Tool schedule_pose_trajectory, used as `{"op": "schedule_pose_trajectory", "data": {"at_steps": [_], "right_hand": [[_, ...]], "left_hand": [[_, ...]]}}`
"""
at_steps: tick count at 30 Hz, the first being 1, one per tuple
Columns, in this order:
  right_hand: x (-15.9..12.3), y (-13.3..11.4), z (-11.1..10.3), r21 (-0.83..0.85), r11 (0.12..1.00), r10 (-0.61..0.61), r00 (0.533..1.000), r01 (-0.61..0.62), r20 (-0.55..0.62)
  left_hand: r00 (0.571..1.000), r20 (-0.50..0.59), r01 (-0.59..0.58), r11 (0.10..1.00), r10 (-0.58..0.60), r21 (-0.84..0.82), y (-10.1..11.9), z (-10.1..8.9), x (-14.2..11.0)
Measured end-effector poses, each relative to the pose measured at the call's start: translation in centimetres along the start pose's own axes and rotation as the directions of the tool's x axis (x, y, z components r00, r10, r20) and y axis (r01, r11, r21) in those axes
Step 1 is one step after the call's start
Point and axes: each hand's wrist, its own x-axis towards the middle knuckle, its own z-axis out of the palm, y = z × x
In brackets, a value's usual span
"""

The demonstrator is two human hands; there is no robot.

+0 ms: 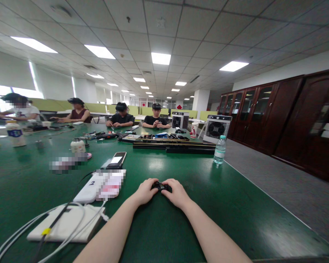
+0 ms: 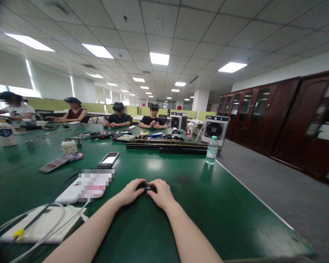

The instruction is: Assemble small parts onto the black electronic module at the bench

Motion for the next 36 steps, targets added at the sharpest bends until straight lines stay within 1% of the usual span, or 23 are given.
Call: {"op": "schedule_pose_trajectory", "data": {"at_steps": [4,11,21,26,30,36], "right_hand": [[0.0,0.1,0.2,-0.008,1.000,-0.009,1.000,0.009,0.008],[0.1,0.1,0.2,0.016,1.000,0.009,1.000,-0.009,-0.001],[0.1,0.4,0.0,0.044,0.999,-0.009,1.000,0.009,-0.002],[0.2,0.1,-0.2,0.061,0.998,-0.007,0.999,0.009,-0.033],[0.3,0.4,-0.5,0.072,0.997,0.005,0.997,0.001,-0.074],[0.5,1.1,-0.9,0.107,0.992,0.078,0.988,-0.064,-0.133]], "left_hand": [[1.000,0.019,-0.013,1.000,0.013,-0.005,0.1,0.1,-0.1],[1.000,-0.011,0.002,0.999,-0.003,-0.053,0.3,0.1,-0.1],[1.000,0.004,-0.007,0.998,0.008,-0.061,0.2,0.0,-0.1],[1.000,-0.012,-0.012,0.998,0.011,-0.056,0.3,-0.1,-0.2],[1.000,-0.027,-0.005,0.997,0.003,-0.073,0.3,-0.1,-0.2],[0.999,-0.042,0.015,0.996,-0.018,-0.086,0.4,-0.2,-0.1]]}}
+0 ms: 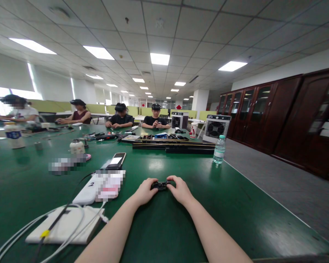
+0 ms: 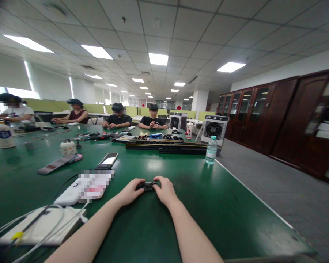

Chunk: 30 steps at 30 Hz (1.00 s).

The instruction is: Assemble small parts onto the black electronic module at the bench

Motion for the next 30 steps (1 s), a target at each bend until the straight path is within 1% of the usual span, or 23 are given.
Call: {"op": "schedule_pose_trajectory", "data": {"at_steps": [5,9,19,24,30], "right_hand": [[0.13,0.09,-0.37,0.015,0.999,0.029,0.999,-0.029,-0.030],[0.14,-0.02,-0.66,0.020,0.999,0.031,0.997,-0.030,-0.074],[0.48,0.48,-0.94,0.031,0.999,0.020,0.974,-0.013,-0.224],[0.59,0.67,-0.99,0.062,0.998,0.024,0.968,-0.008,-0.251],[0.67,0.95,-1.04,0.065,0.998,0.021,0.958,-0.003,-0.285]], "left_hand": [[1.000,0.010,0.009,1.000,-0.009,-0.003,0.00,-0.01,-0.02],[0.999,0.016,0.030,1.000,-0.030,-0.005,0.03,-0.03,-0.06],[0.999,0.019,0.040,0.999,-0.040,-0.006,0.02,-0.07,-0.01],[1.000,0.021,0.013,1.000,-0.013,0.014,-0.29,0.11,0.10],[1.000,0.022,0.012,1.000,-0.012,0.027,-0.23,0.08,0.09]]}}
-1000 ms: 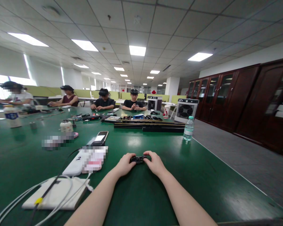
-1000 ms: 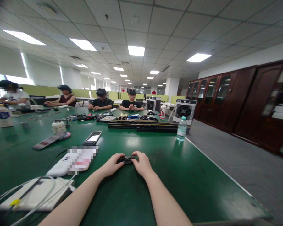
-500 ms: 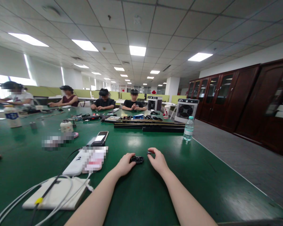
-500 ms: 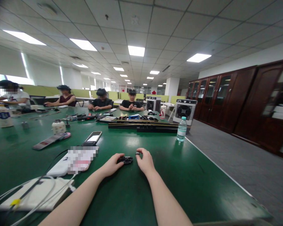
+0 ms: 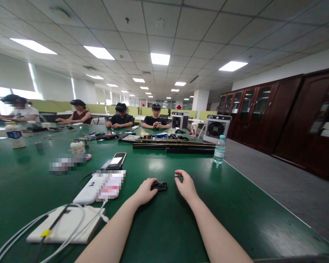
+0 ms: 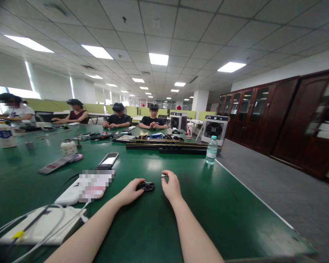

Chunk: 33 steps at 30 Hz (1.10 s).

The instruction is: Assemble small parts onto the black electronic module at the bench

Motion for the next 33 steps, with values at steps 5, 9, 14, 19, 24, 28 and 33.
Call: {"op": "schedule_pose_trajectory", "data": {"at_steps": [5,9,14,19,24,28,33], "right_hand": [[0.00,0.03,-0.01,-0.001,1.000,0.017,1.000,-0.017,0.002],[-0.03,-0.01,0.01,0.008,1.000,0.021,1.000,-0.021,0.004],[-0.06,-0.01,-0.04,0.011,1.000,0.024,1.000,-0.024,0.012],[-0.06,-0.03,-0.04,0.010,0.999,0.033,0.999,-0.033,0.018],[-0.03,0.08,0.03,0.008,1.000,0.028,0.999,-0.028,0.019],[-0.06,0.27,0.08,-0.015,1.000,0.024,0.999,-0.024,0.028],[-0.21,0.20,0.02,-0.060,0.997,0.049,0.994,-0.043,0.100]], "left_hand": [[1.000,0.002,0.005,1.000,-0.005,-0.016,0.11,-0.06,-0.11],[1.000,0.005,0.010,1.000,-0.010,-0.018,0.08,-0.04,-0.14],[1.000,-0.002,0.007,0.999,-0.007,-0.039,-0.08,0.03,-0.09],[1.000,-0.003,-0.002,0.999,0.002,-0.037,-0.13,0.05,-0.10],[1.000,-0.003,-0.003,1.000,0.003,-0.028,-0.14,0.09,-0.03],[1.000,-0.009,-0.002,1.000,0.002,-0.025,-0.21,0.13,0.01],[1.000,-0.012,0.000,0.999,-0.001,-0.038,-0.09,0.04,-0.09]]}}
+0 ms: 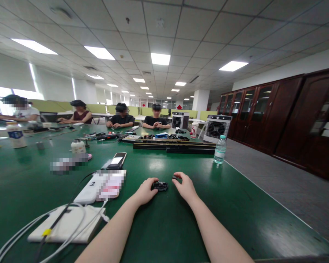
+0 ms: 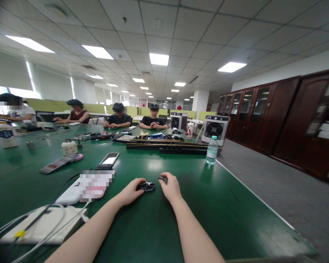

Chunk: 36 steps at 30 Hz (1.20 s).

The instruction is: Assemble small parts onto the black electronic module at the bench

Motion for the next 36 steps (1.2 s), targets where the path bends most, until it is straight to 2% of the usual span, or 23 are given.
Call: {"op": "schedule_pose_trajectory", "data": {"at_steps": [9,14,18,22,26,31,36], "right_hand": [[-0.6,-1.0,0.2,-0.014,1.000,0.004,0.986,-0.002,0.167],[-1.1,-2.0,0.7,0.100,0.995,-0.049,0.956,0.020,0.290],[-1.2,-2.1,1.1,0.165,0.986,-0.065,0.959,0.019,0.276],[-1.1,-2.0,1.4,0.144,0.989,-0.061,0.973,0.029,0.224],[-1.1,-2.1,1.5,0.122,0.989,-0.111,0.973,0.087,0.204],[-1.3,-2.0,1.6,0.025,0.982,-0.187,0.955,0.186,0.233],[-1.4,-1.8,1.8,-0.114,0.981,-0.121,0.950,0.160,0.287]], "left_hand": [[1.000,0.018,-0.016,1.000,0.016,0.010,-0.1,0.0,0.0],[0.999,0.021,-0.035,0.999,0.035,0.016,0.1,-0.1,0.0],[0.999,0.016,-0.037,0.999,0.037,0.009,0.2,-0.1,0.0],[0.999,0.019,-0.042,0.999,0.042,0.000,-0.1,0.0,0.1],[0.998,0.007,-0.055,0.998,0.055,-0.012,-0.4,0.1,0.2],[0.998,0.002,-0.062,0.997,0.063,-0.044,-0.7,0.3,0.3],[0.998,0.005,-0.062,0.994,0.062,-0.086,-1.0,0.6,0.5]]}}
